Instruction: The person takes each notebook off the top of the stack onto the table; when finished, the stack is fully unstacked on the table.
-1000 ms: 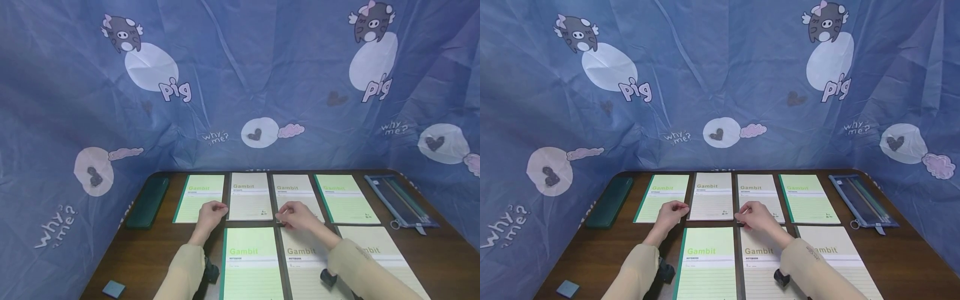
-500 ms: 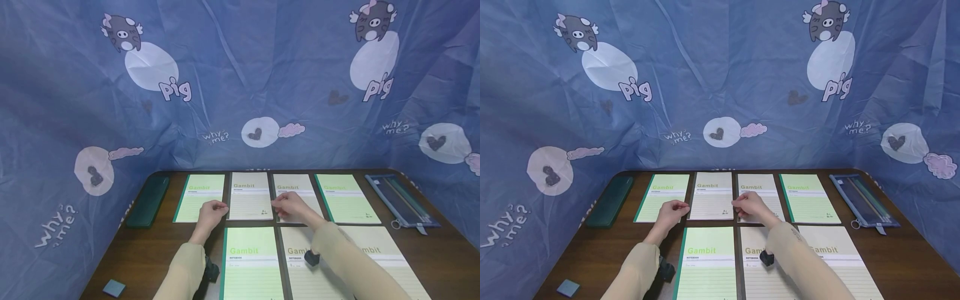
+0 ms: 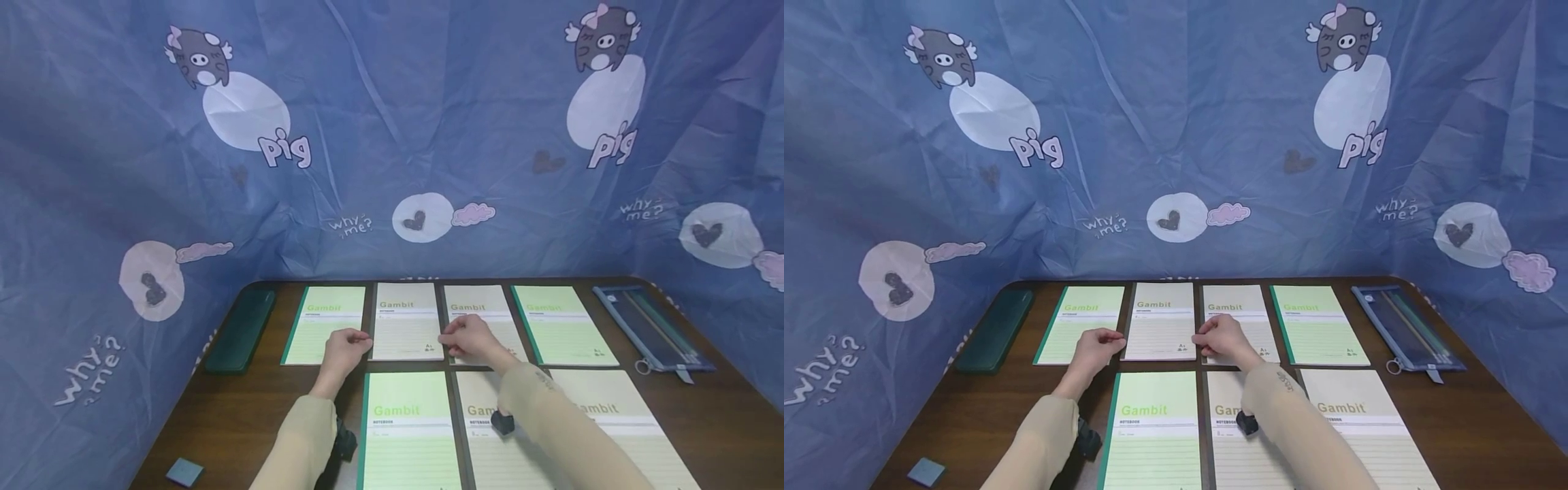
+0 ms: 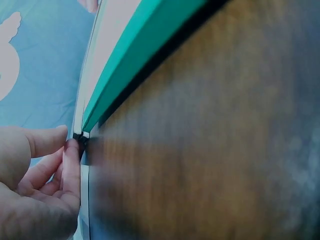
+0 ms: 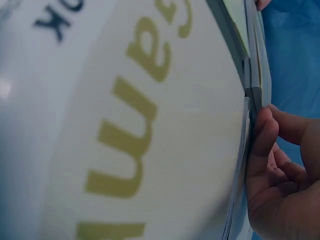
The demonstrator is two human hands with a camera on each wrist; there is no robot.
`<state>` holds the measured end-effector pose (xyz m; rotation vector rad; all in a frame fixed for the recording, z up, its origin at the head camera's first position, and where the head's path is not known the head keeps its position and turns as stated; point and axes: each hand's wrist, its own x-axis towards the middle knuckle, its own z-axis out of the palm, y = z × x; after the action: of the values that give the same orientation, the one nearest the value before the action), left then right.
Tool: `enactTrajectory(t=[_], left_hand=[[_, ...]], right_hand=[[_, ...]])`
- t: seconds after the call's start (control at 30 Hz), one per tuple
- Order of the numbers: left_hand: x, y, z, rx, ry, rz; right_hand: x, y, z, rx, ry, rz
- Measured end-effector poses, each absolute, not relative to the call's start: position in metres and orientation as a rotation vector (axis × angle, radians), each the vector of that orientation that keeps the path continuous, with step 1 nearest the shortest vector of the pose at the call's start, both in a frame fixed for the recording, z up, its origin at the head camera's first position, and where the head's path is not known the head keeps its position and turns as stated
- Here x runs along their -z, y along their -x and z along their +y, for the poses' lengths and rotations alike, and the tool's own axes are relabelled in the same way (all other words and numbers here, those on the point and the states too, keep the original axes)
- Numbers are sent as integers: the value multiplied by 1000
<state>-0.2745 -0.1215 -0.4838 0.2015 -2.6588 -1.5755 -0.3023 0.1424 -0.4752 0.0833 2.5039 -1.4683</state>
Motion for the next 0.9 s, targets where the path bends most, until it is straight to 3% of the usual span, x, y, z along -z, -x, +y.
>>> enactTrajectory(t=[0.9], left_hand=[[462, 271, -91, 1047, -89, -2973]], right_hand=[[479, 304, 139, 1349, -66, 2591]])
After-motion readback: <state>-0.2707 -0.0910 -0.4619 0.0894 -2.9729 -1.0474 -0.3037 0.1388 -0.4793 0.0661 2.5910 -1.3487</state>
